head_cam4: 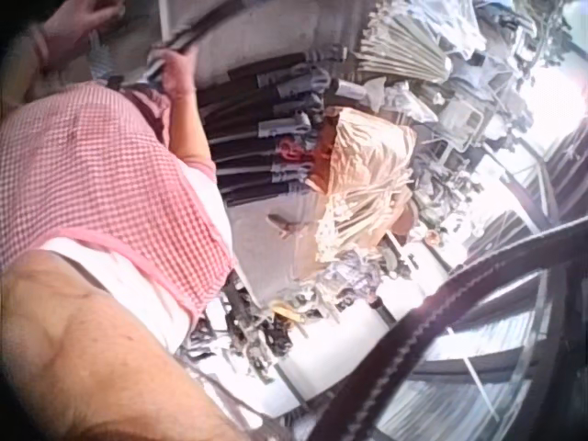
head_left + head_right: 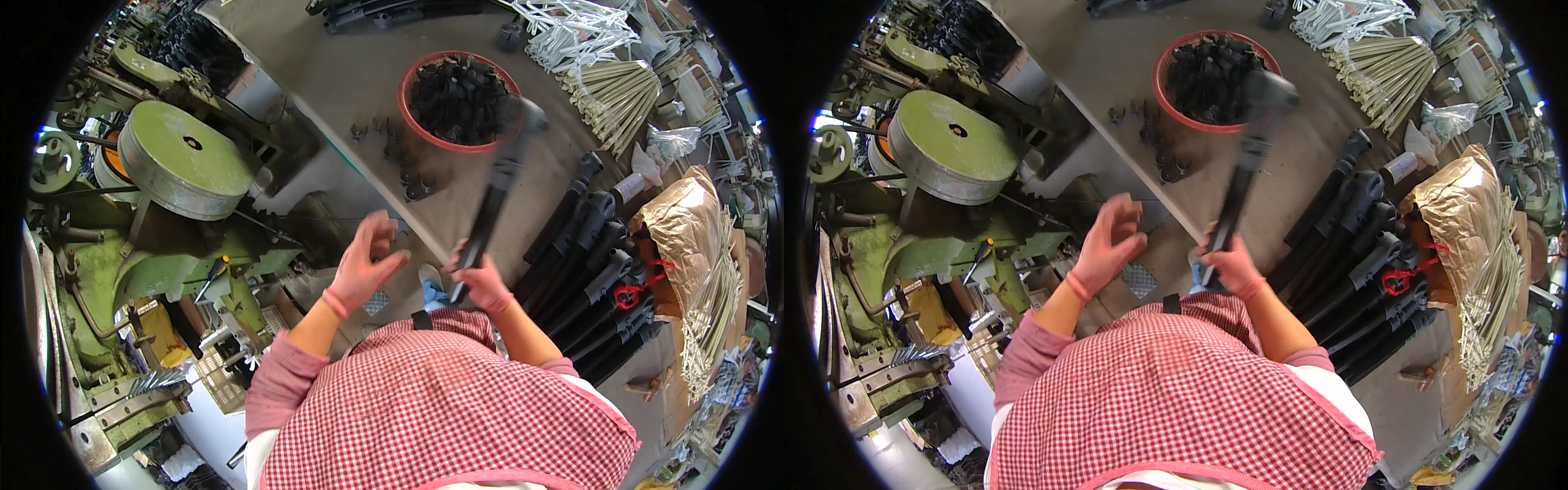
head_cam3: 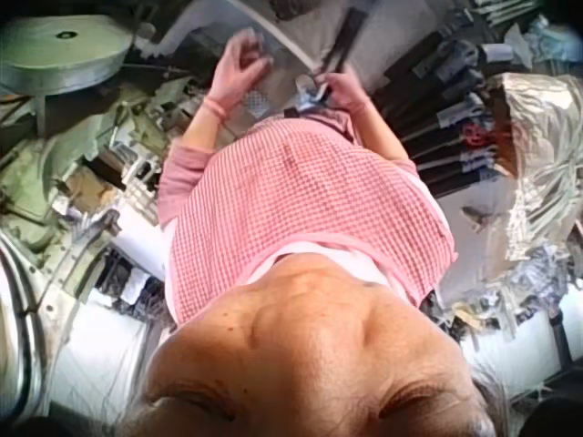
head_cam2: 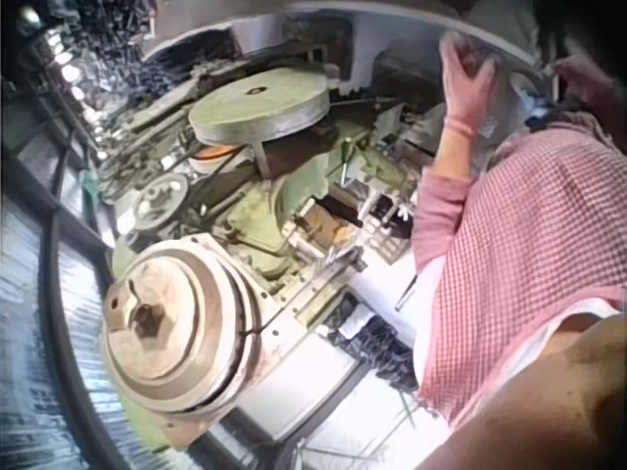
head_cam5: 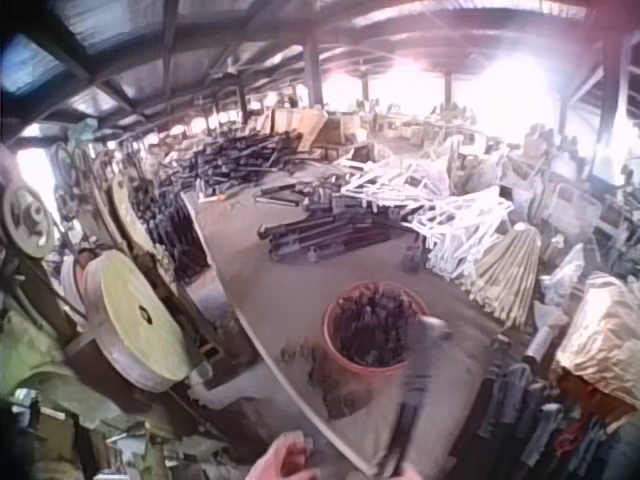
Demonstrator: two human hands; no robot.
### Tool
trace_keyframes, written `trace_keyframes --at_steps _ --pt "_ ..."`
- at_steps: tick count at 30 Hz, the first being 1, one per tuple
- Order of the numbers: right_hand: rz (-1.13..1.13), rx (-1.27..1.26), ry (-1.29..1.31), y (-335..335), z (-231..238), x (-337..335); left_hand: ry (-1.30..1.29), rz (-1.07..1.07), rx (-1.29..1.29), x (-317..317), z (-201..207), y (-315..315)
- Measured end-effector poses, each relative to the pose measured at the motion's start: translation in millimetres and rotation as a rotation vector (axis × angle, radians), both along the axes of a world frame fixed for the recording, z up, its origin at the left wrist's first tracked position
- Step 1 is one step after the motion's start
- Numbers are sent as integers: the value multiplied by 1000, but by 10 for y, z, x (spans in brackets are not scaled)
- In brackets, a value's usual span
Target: The person assembles small black plastic components by hand, inserting metal springs into the parts and placing them into a red basket. They then pick up larger gray plastic handles, attach them to a machine, and repeatedly press a lever to process the handles before placing them on the table.
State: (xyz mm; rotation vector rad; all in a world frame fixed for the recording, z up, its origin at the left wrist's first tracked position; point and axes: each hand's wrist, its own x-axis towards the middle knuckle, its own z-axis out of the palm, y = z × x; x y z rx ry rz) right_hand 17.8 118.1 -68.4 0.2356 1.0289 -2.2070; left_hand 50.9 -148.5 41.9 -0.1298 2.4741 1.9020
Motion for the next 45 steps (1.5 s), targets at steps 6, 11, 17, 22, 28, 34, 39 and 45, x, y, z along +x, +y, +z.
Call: trace_keyframes --at_steps 6,11,17,22,28,34,39,45 --pt "484 133 775 -866 201 -529 -67 549 707 -345 97 -42" --pt "353 1436 1001 -861 -290 -1441 -67 651 315 377 273 -679" --pt "541 1577 902 -985 -501 -1529 -91 684 -608 1146 350 -671" --pt "294 1378 802 -986 -146 -1255 -82 712 -695 1656 463 -680" --pt "771 229 622 -1597 855 1 -116 725 -780 2175 486 -709" --pt "12 -100 881 -2533 1664 706 -176 682 -760 2653 610 -824" --pt "593 -169 829 -3193 1912 793 -141 644 -646 2983 548 -778" --pt "522 -51 808 -3337 1830 1200 -174 659 -542 3259 480 -876"
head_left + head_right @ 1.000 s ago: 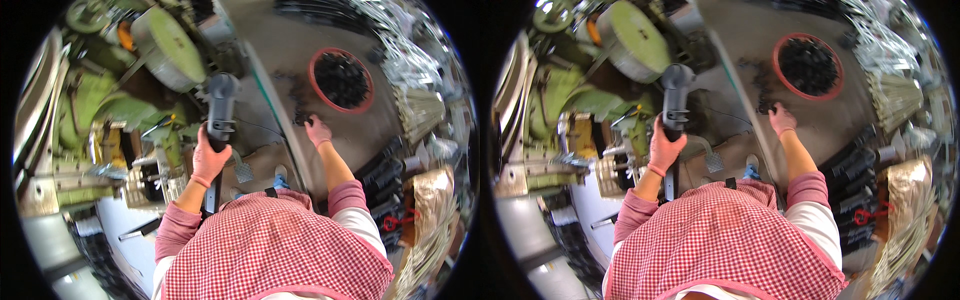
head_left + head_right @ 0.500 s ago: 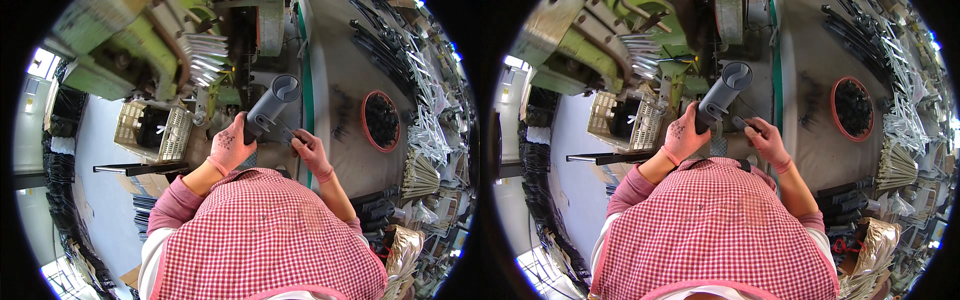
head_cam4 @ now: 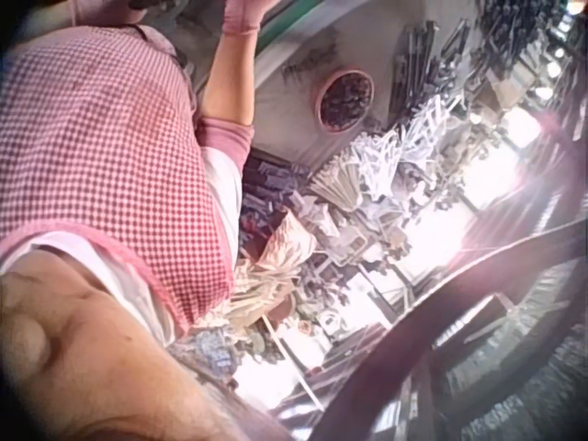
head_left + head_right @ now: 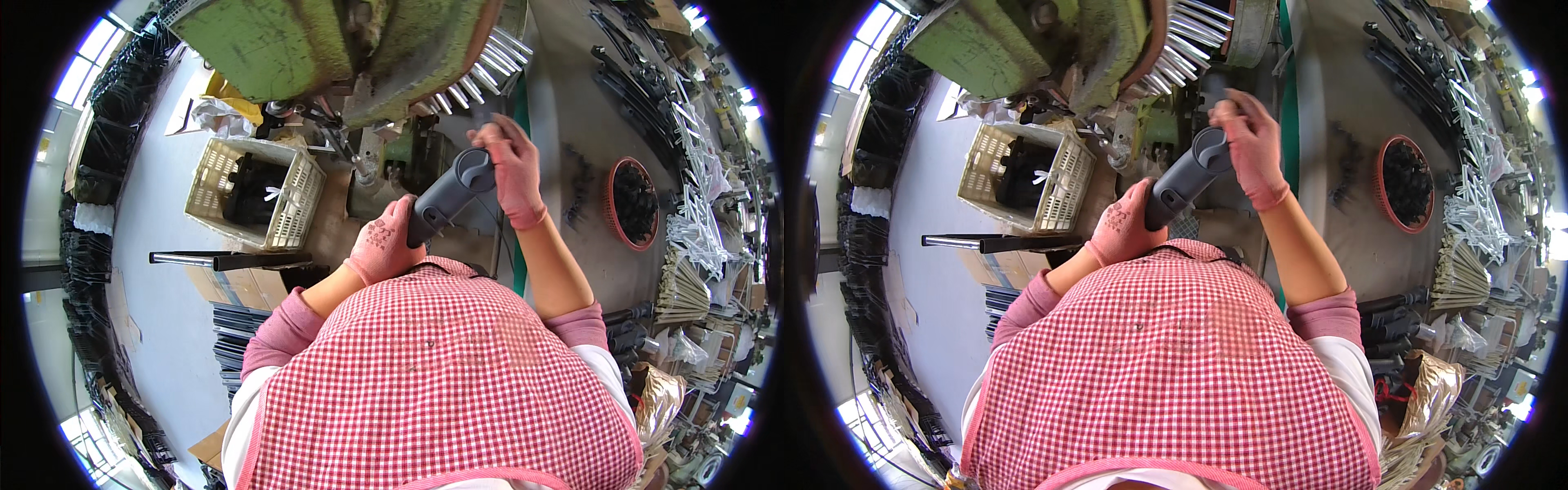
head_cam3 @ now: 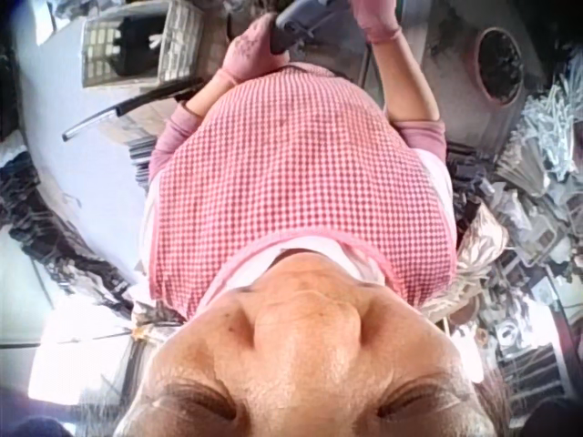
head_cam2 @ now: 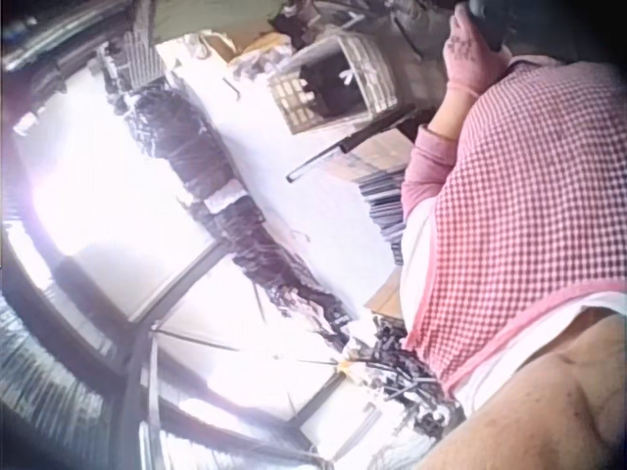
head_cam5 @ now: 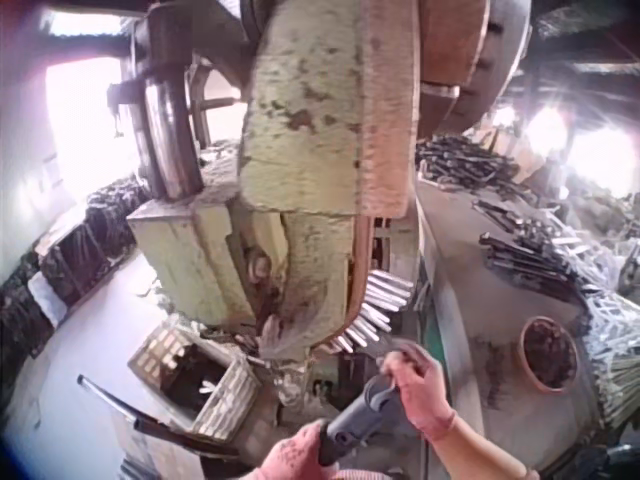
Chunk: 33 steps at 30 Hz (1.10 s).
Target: The person assembles small black plastic components by hand, inserting metal springs into the parts and placing them into a red basket. They then pick up larger gray plastic handles, attach them to a machine, and repeatedly press a lever to process the handles before placing them on the table.
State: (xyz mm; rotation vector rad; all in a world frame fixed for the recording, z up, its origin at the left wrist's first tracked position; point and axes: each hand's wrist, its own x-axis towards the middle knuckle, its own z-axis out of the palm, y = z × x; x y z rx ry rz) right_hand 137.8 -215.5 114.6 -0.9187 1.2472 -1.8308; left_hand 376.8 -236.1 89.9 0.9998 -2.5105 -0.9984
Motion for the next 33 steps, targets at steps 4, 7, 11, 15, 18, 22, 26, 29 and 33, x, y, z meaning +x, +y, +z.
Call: trace_keyframes --at_steps 4,7,11,15,18,22,26,29,33 --pt "-75 -146 -68 486 -50 145 21 129 -1 90 92 -141" --pt "194 182 114 822 -122 369 50 173 21 135 156 -227" --pt "259 336 131 781 -180 679 69 107 42 155 199 -253" --pt "105 355 -234 623 -138 880 77 141 56 203 224 -266" --pt "137 448 -485 498 -160 911 82 175 66 266 217 -299" --pt "241 473 -638 247 -312 957 56 192 35 312 166 -349" --pt "310 336 -747 -88 -462 1008 3 289 -43 335 169 -508" --pt "420 132 -686 -415 -599 1022 -13 326 -175 382 242 -689" --pt "541 -72 -772 -726 -822 1068 -175 316 -270 432 356 -857"
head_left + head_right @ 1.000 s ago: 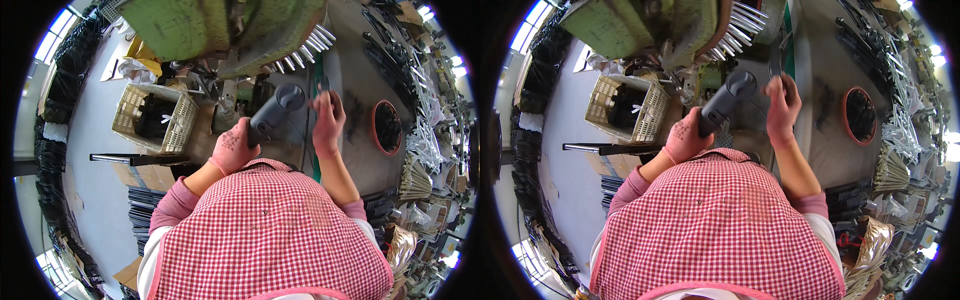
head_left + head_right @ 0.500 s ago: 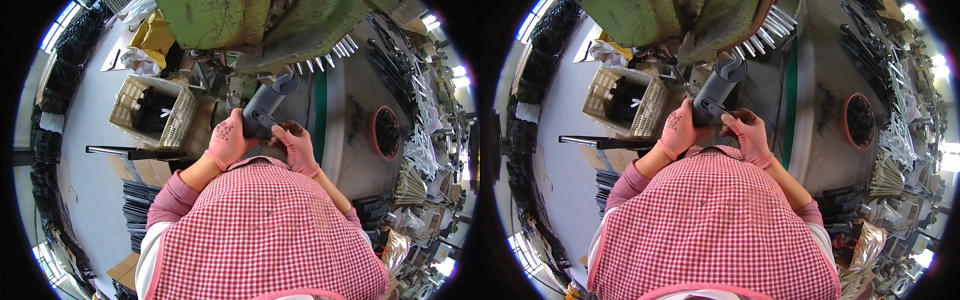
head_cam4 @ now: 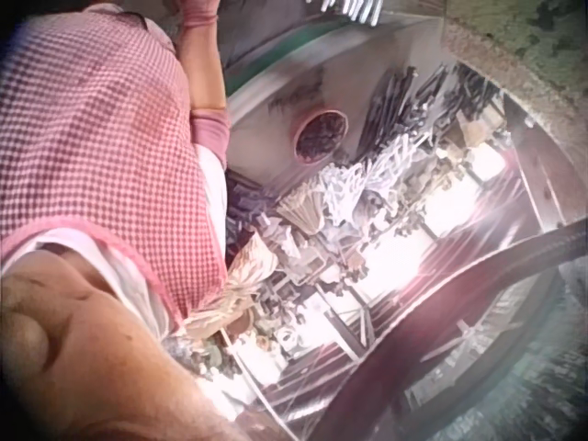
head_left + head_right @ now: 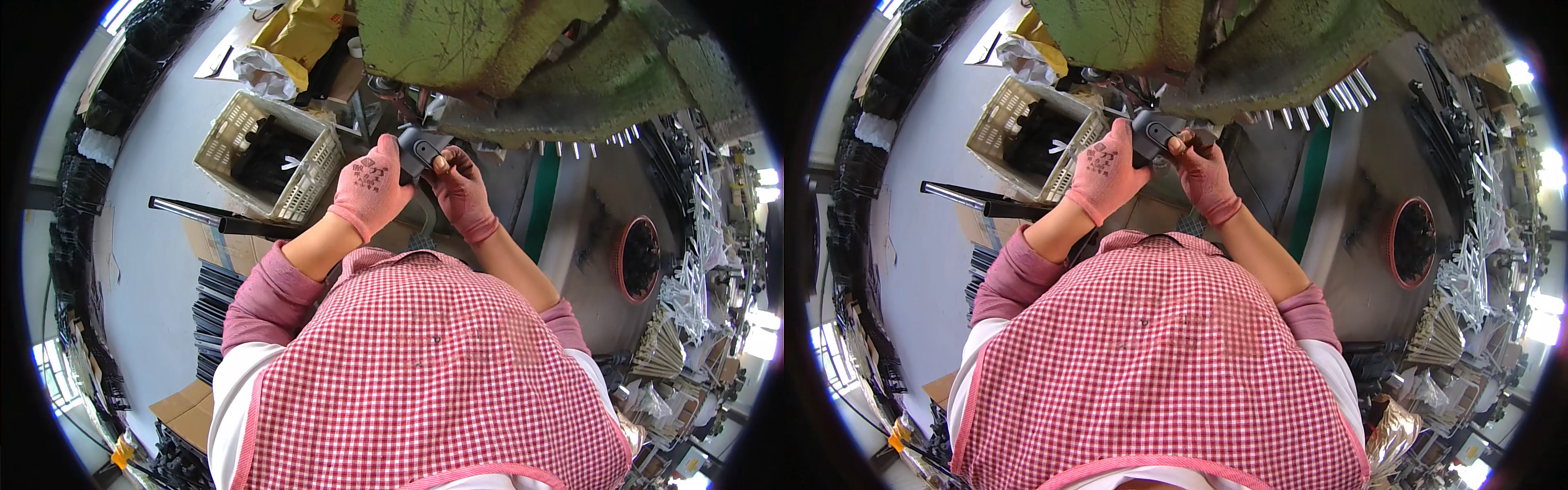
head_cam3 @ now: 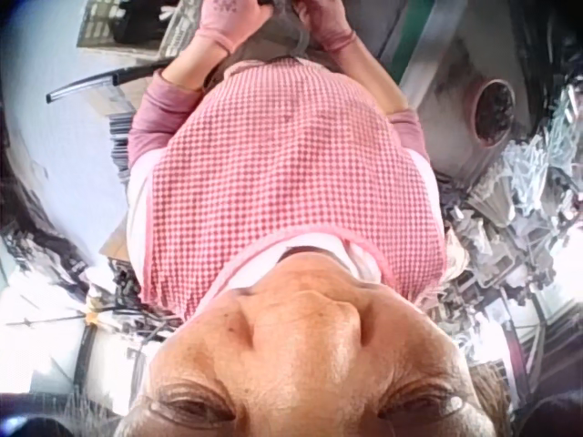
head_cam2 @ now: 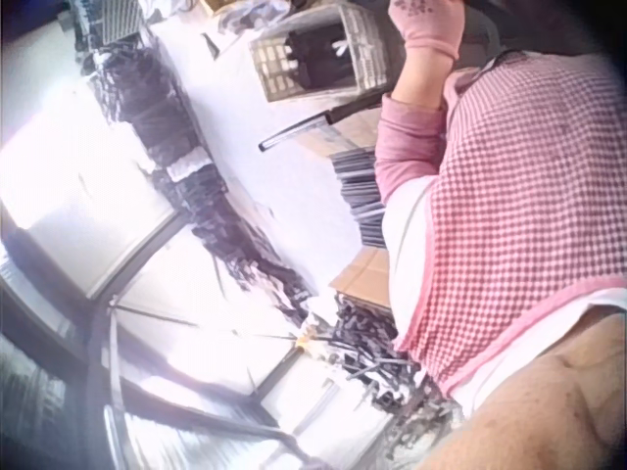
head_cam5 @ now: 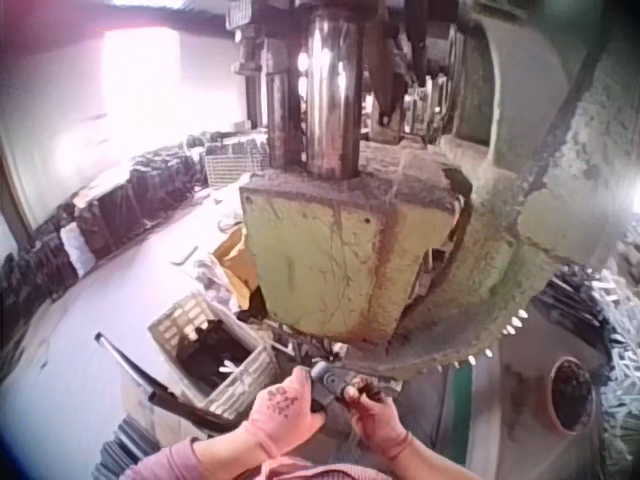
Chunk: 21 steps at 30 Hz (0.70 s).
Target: The person assembles small black plastic components by hand, inserting metal springs into the parts and placing them into a red basket. They then pick up larger gray plastic handles, attach them to a machine, and repeatedly press a lever to process the handles before placing them on the table.
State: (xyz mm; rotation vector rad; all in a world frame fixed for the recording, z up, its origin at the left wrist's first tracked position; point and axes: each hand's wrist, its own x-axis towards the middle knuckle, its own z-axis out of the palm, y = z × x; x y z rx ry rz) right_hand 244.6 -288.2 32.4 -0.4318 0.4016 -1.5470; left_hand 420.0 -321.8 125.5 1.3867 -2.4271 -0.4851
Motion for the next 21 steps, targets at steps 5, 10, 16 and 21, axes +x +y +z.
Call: trace_keyframes --at_steps 5,10,16,21 --pt "-119 113 117 -92 -28 97 -69 -15 61 -24 82 -124" --pt "-180 230 168 -36 216 206 -76 -122 202 33 84 -278" --pt "-264 454 340 -8 243 322 -136 -205 330 53 -135 -477" --pt "-310 504 282 8 173 394 -152 -246 384 59 -263 -633"
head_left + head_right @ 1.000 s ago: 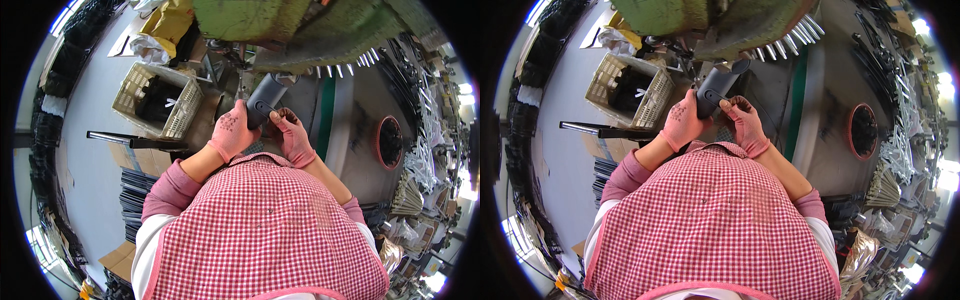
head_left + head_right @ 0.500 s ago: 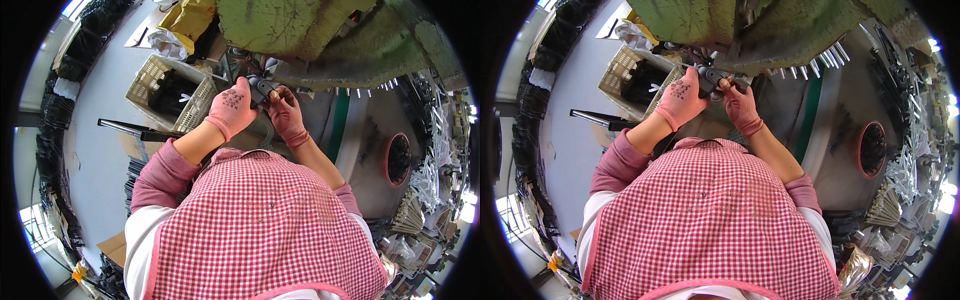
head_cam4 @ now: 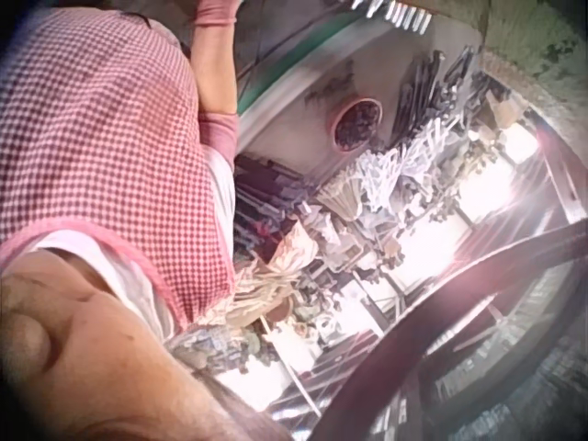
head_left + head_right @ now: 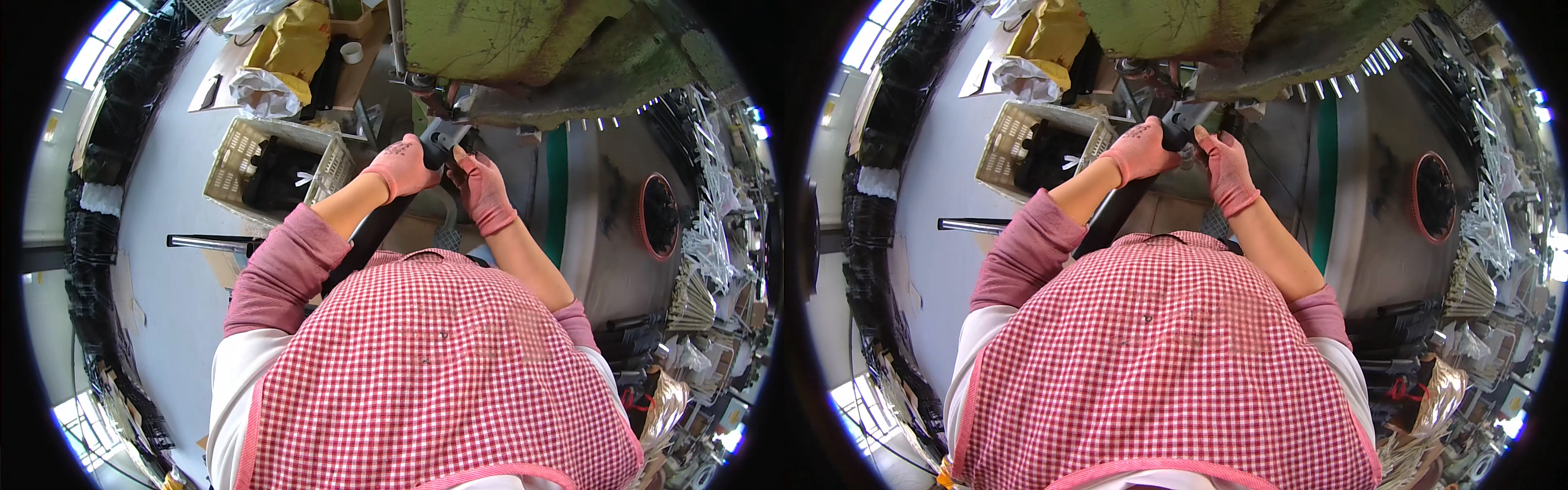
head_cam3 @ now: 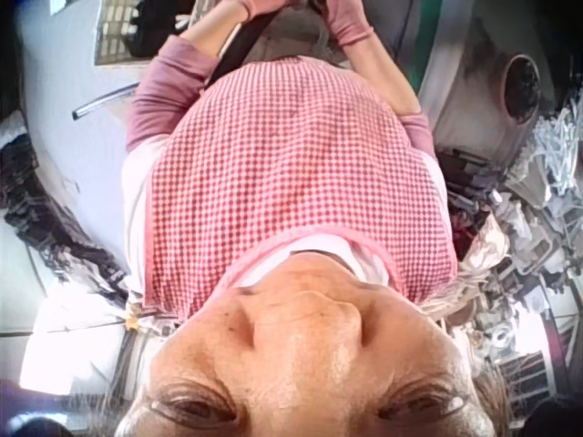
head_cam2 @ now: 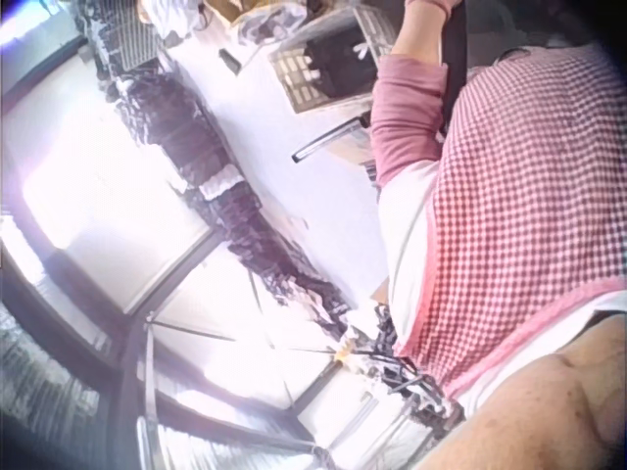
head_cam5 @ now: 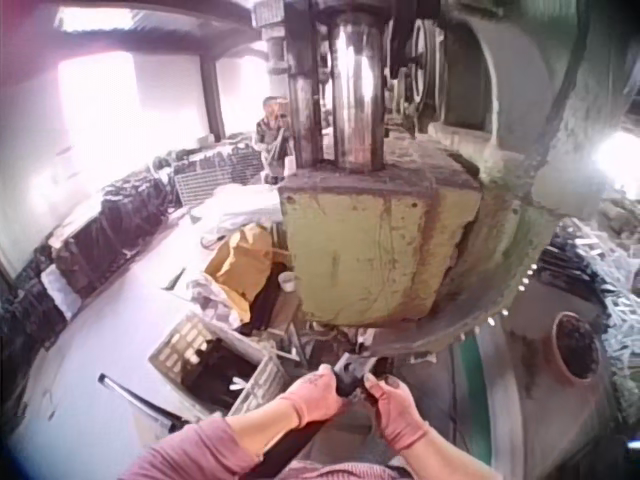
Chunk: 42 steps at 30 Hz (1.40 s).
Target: The person assembles small black plastic components by hand, inserting metal springs into the parts and placing them into a red basket. They then pick up larger gray plastic handles, attach them to a machine, and repeatedly press a lever to process the handles before placing them on the table.
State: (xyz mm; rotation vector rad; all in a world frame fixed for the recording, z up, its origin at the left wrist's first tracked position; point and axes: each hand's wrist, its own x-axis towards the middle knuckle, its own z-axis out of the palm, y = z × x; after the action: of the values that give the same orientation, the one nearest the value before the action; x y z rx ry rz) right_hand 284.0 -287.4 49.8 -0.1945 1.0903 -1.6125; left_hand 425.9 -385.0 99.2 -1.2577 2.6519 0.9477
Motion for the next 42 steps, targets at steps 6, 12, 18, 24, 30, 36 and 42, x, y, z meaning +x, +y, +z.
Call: trace_keyframes --at_steps 6,12,18,24,30,36,42 --pt "-71 -165 71 -84 -134 -6 -7 -39 -27 8 8 5" --pt "-16 -75 30 -91 -356 -110 -24 10 31 -18 -11 13" --pt "51 -46 57 -59 -318 -172 -16 46 27 -26 -17 41" --pt "88 -10 137 -16 -226 -132 10 67 26 -21 -37 63" --pt "73 -90 92 -18 -142 -135 80 23 -31 9 26 12" --pt "267 -235 135 247 217 -208 174 -90 -88 1 248 129" --pt "121 -166 -288 865 -157 160 402 -267 426 377 -248 769"
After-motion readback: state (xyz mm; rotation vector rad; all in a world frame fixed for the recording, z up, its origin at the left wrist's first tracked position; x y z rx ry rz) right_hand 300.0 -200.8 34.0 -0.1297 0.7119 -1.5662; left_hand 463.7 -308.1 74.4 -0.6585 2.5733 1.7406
